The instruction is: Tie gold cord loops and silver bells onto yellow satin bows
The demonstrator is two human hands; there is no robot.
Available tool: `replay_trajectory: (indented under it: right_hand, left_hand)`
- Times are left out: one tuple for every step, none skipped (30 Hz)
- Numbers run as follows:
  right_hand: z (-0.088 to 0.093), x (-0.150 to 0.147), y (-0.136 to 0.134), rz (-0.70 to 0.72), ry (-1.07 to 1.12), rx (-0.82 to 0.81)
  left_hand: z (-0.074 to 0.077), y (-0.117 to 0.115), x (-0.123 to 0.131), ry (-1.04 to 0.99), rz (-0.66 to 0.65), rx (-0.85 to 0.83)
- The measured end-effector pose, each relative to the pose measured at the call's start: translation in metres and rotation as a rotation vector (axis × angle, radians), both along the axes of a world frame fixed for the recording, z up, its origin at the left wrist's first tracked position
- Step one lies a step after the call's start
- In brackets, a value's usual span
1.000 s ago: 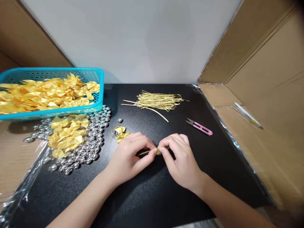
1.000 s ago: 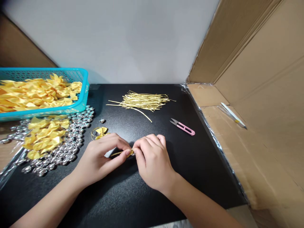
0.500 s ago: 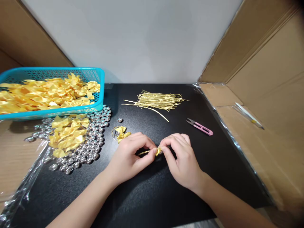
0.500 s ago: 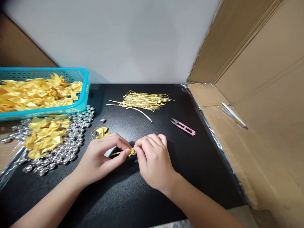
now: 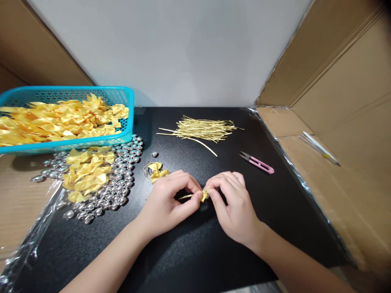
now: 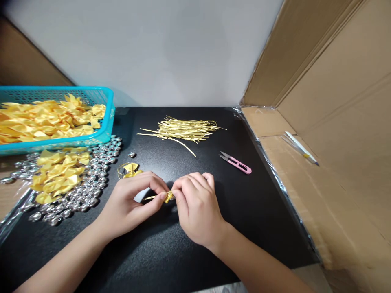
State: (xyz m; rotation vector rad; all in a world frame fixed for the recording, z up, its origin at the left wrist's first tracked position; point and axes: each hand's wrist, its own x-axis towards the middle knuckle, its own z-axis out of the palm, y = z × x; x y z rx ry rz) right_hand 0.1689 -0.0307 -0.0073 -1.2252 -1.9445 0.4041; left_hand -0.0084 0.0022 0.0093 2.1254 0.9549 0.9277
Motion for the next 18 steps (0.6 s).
replay_trajectory:
  right_hand:
    - [0.0001, 0.0, 0.0, 0.002, 0.0, 0.001]
    - [0.0003, 0.0, 0.0001, 0.002, 0.0, 0.004]
    - [0.0007, 0.0002, 0.0002, 0.002, -0.004, 0.011]
    - [0.001, 0.0004, 0.0004, 0.0, -0.009, 0.02]
    - [0.0014, 0.0007, 0.0005, -0.003, -0.018, 0.031]
    - [0.0016, 0.0009, 0.0007, -0.004, -0.029, 0.041]
    - [0.0016, 0.0011, 0.0009, -0.007, -0.039, 0.049]
    - [0.0015, 0.0012, 0.001, -0.01, -0.049, 0.055]
    - [0.0012, 0.0012, 0.001, -0.014, -0.057, 0.058]
    - [0.0008, 0.0011, 0.001, -0.019, -0.063, 0.063]
    - [0.0003, 0.001, 0.001, -0.023, -0.068, 0.069]
    - [-0.0001, 0.0008, 0.0009, -0.025, -0.074, 0.076]
    - [-0.0005, 0.0006, 0.0007, -0.025, -0.08, 0.085]
    - [-0.0007, 0.0003, 0.0006, -0.023, -0.085, 0.093]
    - [-0.0007, 0.0001, 0.0005, -0.022, -0.09, 0.1]
    - [-0.0006, -0.0001, 0.0003, -0.022, -0.092, 0.103]
    - [-0.0004, -0.0003, 0.0003, -0.022, -0.093, 0.102]
    - [-0.0001, -0.0005, 0.0002, -0.023, -0.091, 0.1]
  left_hand:
    - [0.0001, -0.0004, 0.0004, 0.0, -0.002, -0.006]
    - [0.0002, -0.0009, 0.0009, 0.0, -0.005, -0.007]
    - [0.0003, -0.0015, 0.0013, 0.003, -0.003, -0.003]
    - [0.0005, -0.0022, 0.0018, 0.004, 0.005, 0.01]
    - [0.0008, -0.0029, 0.0022, 0.008, 0.019, 0.028]
    - [0.0011, -0.0035, 0.0026, 0.013, 0.034, 0.051]
    - [0.0014, -0.004, 0.0029, 0.02, 0.048, 0.077]
    - [0.0017, -0.0044, 0.0031, 0.028, 0.058, 0.105]
    - [0.0018, -0.0046, 0.0031, 0.034, 0.061, 0.131]
    - [0.0019, -0.0045, 0.0031, 0.04, 0.057, 0.159]
    - [0.0019, -0.0044, 0.0028, 0.049, 0.052, 0.184]
    - [0.0019, -0.0042, 0.0025, 0.062, 0.048, 0.212]
    - [0.0017, -0.0039, 0.002, 0.08, 0.048, 0.235]
    - [0.0015, -0.0037, 0.0015, 0.102, 0.048, 0.259]
    - [0.0012, -0.0035, 0.001, 0.128, 0.05, 0.28]
    - [0.0009, -0.0034, 0.0006, 0.156, 0.052, 0.3]
    - [0.0006, -0.0033, 0.0003, 0.184, 0.054, 0.321]
    - [0.0004, -0.0032, 0.0002, 0.209, 0.057, 0.341]
